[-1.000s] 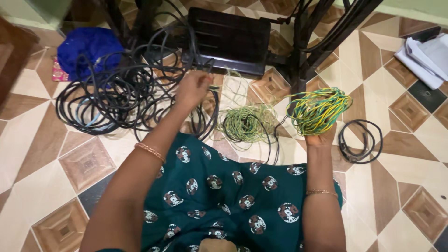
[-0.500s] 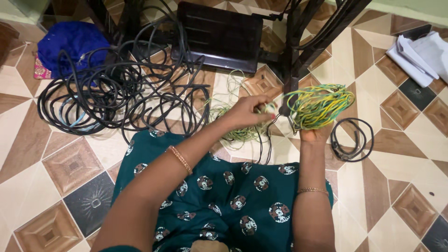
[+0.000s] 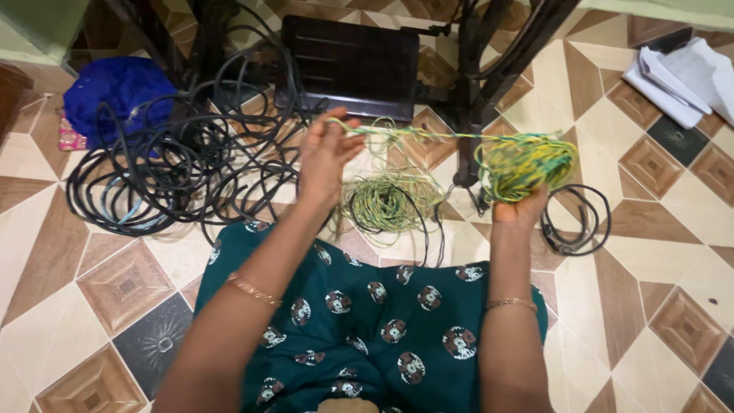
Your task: The person sits on the floor and untangles a bundle of yellow and green wires, coiling them into a neat bundle. They also handle a black cable, separating it from the tangled mass.
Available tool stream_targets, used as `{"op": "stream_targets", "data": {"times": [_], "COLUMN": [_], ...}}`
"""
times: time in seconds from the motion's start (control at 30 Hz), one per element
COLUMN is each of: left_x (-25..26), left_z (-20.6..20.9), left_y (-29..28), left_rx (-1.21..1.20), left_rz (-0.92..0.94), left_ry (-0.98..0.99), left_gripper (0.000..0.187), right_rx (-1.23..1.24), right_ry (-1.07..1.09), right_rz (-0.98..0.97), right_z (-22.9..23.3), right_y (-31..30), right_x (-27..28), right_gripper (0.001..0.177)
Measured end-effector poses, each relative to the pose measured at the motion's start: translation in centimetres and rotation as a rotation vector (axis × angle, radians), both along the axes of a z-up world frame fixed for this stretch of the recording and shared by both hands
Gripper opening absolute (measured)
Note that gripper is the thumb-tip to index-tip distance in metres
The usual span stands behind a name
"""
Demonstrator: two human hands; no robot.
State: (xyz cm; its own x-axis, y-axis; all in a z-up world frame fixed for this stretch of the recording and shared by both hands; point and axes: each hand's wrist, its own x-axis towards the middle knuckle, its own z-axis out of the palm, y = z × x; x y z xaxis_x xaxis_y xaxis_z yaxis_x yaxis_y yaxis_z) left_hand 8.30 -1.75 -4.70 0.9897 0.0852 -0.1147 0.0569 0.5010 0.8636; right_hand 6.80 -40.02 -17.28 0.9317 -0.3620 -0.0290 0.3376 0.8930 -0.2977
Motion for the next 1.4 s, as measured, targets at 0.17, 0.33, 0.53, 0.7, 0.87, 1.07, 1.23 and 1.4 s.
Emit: {"op": "stream_targets", "data": {"times": [0.17, 0.33, 0.53, 0.7, 0.87, 1.07, 1.23, 1.4], "left_x": [0.8, 2.3, 3.1, 2.8, 0.9, 0.5, 2.3, 4.1], "left_z": [-0.6, -0.9, 0.4, -1.3, -4.1, -6.7, -6.5, -6.1], "left_y": [5.2, 15.9, 19.8, 18.5, 13.8, 5.1, -3.5, -7.2], "left_rx": [-0.266, -0.203, 0.059, 0.213, 0.385, 1.019, 1.085, 1.173], "left_rz": [0.165, 0.373, 0.312, 0.065, 0.057, -0.145, -0.415, -0.463], "left_ry": [0.032, 0.005, -0.062, 0.195, 0.259, -0.177, -0.342, -0.456], "left_gripper": [0.025, 0.028, 0.026, 0.034, 0.058, 0.052, 0.05, 0.039], "right_rx": [0.087, 0.153, 0.115, 0.045, -0.009, -0.004, -0.001, -0.016], "right_ry": [0.092, 0.206, 0.084, 0.098, 0.073, 0.055, 0.028, -0.002], "right_rz": [-0.16, -0.205, -0.176, -0.042, 0.039, 0.061, 0.086, 0.059], "right_z": [-2.1, -3.0, -4.6, -2.8, -1.9, -0.4, 1.0, 2.8], "right_y": [-3.1, -6.1, -5.5, -4.0, -1.5, -0.4, 0.6, 1.5], "right_x": [0.3, 0.0, 0.5, 0.3, 0.5, -0.1, -0.5, -1.2], "right_gripper": [0.035, 0.035, 0.029, 0.028, 0.033, 0.03, 0.029, 0.031]}}
